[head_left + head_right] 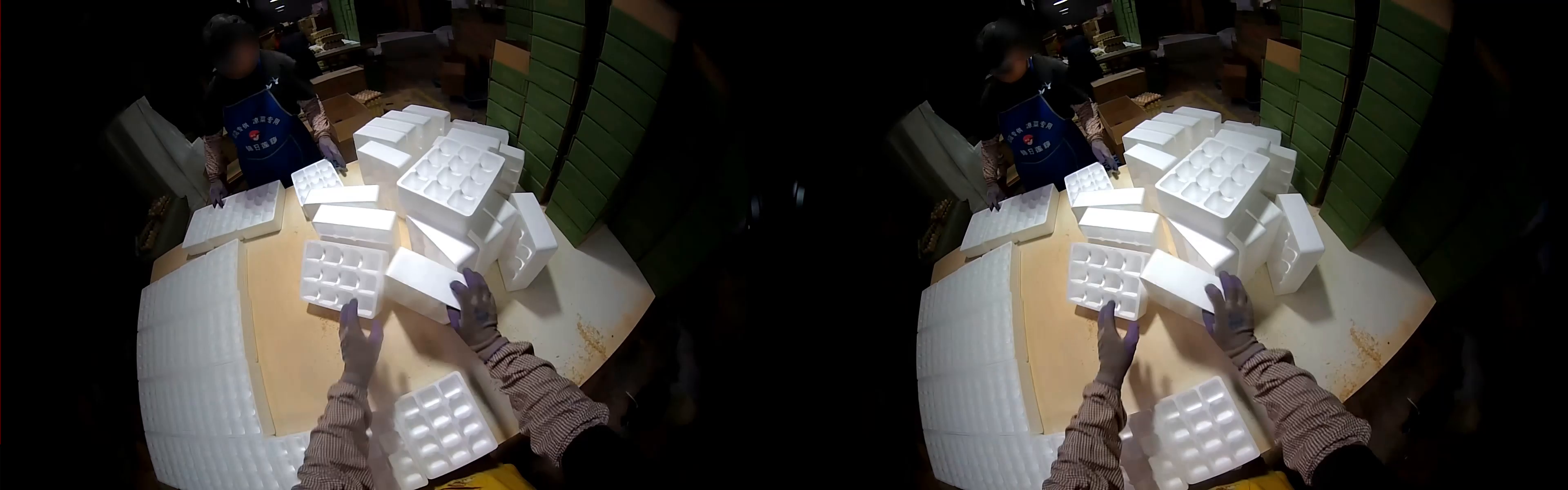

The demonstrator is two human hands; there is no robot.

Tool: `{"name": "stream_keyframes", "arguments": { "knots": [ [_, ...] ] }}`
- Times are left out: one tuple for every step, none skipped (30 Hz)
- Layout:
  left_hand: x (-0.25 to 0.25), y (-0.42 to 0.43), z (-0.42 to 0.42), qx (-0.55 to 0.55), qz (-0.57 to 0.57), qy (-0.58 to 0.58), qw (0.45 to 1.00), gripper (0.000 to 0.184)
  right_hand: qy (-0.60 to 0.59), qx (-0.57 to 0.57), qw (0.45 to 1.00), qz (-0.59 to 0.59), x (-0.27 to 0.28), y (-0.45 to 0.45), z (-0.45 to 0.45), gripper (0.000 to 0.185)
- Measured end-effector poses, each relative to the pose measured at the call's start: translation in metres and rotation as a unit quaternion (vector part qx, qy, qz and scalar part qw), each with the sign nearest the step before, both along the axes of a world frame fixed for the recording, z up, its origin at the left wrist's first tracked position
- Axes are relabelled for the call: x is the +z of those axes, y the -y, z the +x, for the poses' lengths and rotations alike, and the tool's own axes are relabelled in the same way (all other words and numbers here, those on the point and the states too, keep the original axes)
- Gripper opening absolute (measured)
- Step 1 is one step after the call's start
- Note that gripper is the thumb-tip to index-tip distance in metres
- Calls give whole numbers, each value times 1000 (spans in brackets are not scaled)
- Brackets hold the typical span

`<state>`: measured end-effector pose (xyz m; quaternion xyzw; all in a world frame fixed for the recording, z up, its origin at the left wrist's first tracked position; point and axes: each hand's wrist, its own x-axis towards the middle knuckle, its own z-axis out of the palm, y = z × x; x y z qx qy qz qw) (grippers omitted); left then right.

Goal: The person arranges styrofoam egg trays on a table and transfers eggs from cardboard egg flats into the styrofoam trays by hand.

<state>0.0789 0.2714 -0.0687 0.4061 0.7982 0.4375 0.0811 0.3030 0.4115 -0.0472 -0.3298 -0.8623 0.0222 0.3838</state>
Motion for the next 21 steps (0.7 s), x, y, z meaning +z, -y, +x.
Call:
{"name": "stream_keyframes", "arguments": {
  "knots": [
    [-11,-35,-14,12,-75,-82,994,66,-13,-15,1000,24,-1,10,12,58],
    [-8,-60,-20,-1,-218,-55,974,74,-14,-23,999,31,-6,16,26,56],
    [-13,-72,-24,-16,-360,-24,933,82,-2,-26,999,21,-12,19,42,56],
    [-46,-80,-35,-26,-437,-47,898,76,-15,-47,999,4,-19,25,54,59],
    [-56,-76,-44,-30,-420,-64,905,70,-32,-71,997,-9,-21,26,61,61],
    [-66,-62,-51,-36,-406,-81,909,63,-38,-76,996,-31,-11,33,63,63],
    [-77,-41,-55,-43,-398,-96,911,57,-86,-71,991,-77,-11,40,59,62],
    [-78,-14,-55,-22,-391,-117,913,53,-135,-66,981,-125,-12,50,50,61],
    [-77,16,-57,0,-383,-140,913,50,-186,-62,965,-172,-11,60,38,61],
    [-85,51,-64,5,-367,-165,915,48,-168,-67,962,-202,-1,71,27,62],
    [-92,86,-72,9,-350,-189,917,46,-170,-77,959,-213,-11,76,11,69],
    [-95,117,-82,7,-332,-198,922,43,-159,-103,959,-213,-23,81,-8,74],
    [-96,142,-92,4,-311,-205,928,41,-146,-130,958,-211,-35,87,-28,80],
    [-92,163,-101,-3,-311,-208,927,38,-148,-156,937,-275,-44,94,-50,85],
    [-85,178,-109,-16,-307,-211,928,35,-158,-171,913,-336,-48,102,-72,89],
    [-80,189,-115,-35,-311,-208,927,34,-167,-189,884,-394,-53,110,-94,94],
    [-78,196,-119,-60,-312,-202,926,32,-181,-194,854,-447,-56,117,-106,99],
    [-84,207,-124,-83,-314,-203,924,32,-181,-179,860,-442,-75,130,-112,102],
    [-86,209,-130,-101,-315,-206,921,32,-182,-159,867,-436,-90,135,-116,105],
    [-73,202,-127,-104,-336,-221,910,32,-187,-110,926,-309,-43,119,-96,107],
    [-57,202,-120,-102,-359,-236,897,31,-191,-125,941,-252,-58,98,-87,104]
  ]
}}
